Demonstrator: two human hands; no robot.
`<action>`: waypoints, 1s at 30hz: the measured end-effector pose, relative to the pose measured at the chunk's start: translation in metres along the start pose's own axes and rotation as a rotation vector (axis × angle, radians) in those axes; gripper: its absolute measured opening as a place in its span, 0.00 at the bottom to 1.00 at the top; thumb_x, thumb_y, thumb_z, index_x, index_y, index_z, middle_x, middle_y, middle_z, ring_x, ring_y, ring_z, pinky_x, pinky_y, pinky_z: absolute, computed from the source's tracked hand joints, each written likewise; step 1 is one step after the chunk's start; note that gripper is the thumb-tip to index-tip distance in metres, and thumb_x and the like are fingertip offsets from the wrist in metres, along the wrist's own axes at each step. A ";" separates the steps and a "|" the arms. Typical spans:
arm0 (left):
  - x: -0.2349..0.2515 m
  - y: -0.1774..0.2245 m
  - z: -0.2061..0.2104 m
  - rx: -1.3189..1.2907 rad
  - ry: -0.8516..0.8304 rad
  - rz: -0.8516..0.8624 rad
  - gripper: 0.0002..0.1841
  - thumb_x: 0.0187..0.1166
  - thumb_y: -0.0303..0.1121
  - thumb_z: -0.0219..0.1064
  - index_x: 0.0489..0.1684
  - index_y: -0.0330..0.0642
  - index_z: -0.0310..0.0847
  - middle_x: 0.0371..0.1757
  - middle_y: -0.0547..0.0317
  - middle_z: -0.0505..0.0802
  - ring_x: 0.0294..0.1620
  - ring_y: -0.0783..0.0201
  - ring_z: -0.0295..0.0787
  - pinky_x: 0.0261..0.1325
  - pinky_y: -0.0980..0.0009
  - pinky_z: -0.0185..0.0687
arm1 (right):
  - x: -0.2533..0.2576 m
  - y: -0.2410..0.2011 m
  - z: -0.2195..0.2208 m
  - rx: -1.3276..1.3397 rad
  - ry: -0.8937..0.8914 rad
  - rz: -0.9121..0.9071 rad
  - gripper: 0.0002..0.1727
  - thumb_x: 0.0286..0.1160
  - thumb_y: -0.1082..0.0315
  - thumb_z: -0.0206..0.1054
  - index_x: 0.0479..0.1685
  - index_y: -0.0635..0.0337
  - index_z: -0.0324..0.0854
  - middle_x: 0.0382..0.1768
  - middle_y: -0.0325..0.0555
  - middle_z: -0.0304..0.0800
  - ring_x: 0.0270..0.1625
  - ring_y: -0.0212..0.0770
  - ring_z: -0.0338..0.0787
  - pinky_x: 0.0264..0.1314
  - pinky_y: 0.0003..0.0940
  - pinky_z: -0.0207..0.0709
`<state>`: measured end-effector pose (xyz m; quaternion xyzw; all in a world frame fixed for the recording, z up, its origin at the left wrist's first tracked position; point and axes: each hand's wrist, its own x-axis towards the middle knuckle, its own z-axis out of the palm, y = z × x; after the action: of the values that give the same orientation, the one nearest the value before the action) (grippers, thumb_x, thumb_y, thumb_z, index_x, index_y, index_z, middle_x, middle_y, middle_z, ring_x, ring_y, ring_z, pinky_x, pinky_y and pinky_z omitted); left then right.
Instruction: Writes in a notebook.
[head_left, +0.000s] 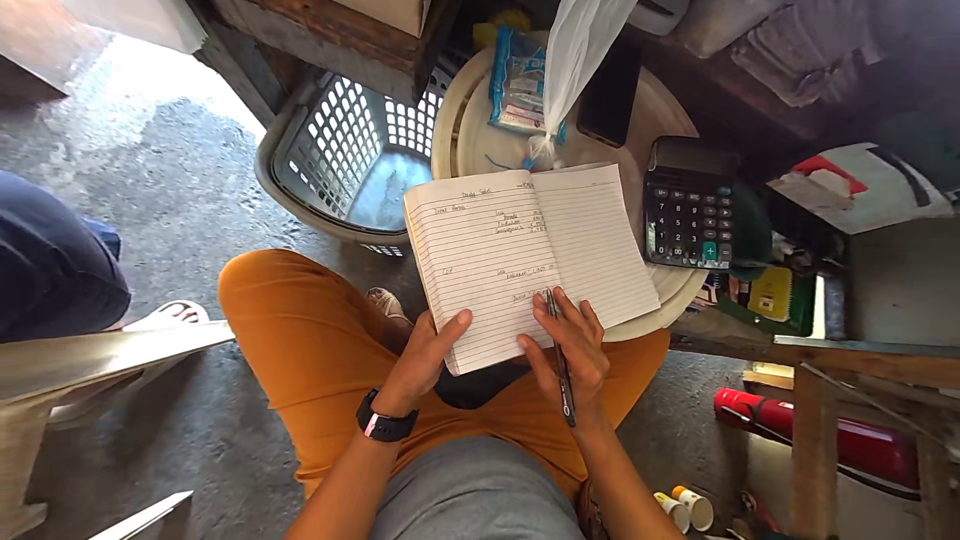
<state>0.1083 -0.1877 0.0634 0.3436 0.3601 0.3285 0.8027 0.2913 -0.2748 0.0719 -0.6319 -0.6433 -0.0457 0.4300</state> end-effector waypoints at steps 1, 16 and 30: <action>0.000 0.003 0.003 0.035 0.020 -0.009 0.15 0.76 0.39 0.69 0.56 0.44 0.79 0.39 0.67 0.97 0.40 0.71 0.97 0.48 0.72 0.94 | 0.000 0.000 0.000 0.000 -0.001 -0.001 0.16 0.78 0.60 0.72 0.59 0.57 0.89 0.60 0.44 0.96 0.79 0.41 0.82 0.91 0.46 0.57; -0.002 0.012 0.013 0.177 0.054 0.086 0.09 0.77 0.22 0.66 0.51 0.41 0.82 0.36 0.67 0.98 0.36 0.72 0.97 0.46 0.73 0.95 | 0.014 -0.010 -0.039 -0.003 0.012 -0.030 0.15 0.94 0.65 0.49 0.60 0.54 0.82 0.57 0.43 0.97 0.76 0.40 0.84 0.89 0.43 0.60; -0.010 0.016 0.024 0.267 0.080 0.125 0.07 0.76 0.23 0.68 0.48 0.38 0.83 0.34 0.68 0.97 0.34 0.75 0.95 0.43 0.77 0.93 | 0.031 -0.008 -0.032 -0.187 -0.070 -0.027 0.15 0.75 0.75 0.54 0.43 0.58 0.89 0.43 0.44 0.99 0.67 0.49 0.89 0.86 0.48 0.58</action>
<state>0.1184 -0.1941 0.0915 0.4557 0.4101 0.3402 0.7130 0.3056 -0.2716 0.1153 -0.6617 -0.6594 -0.0892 0.3455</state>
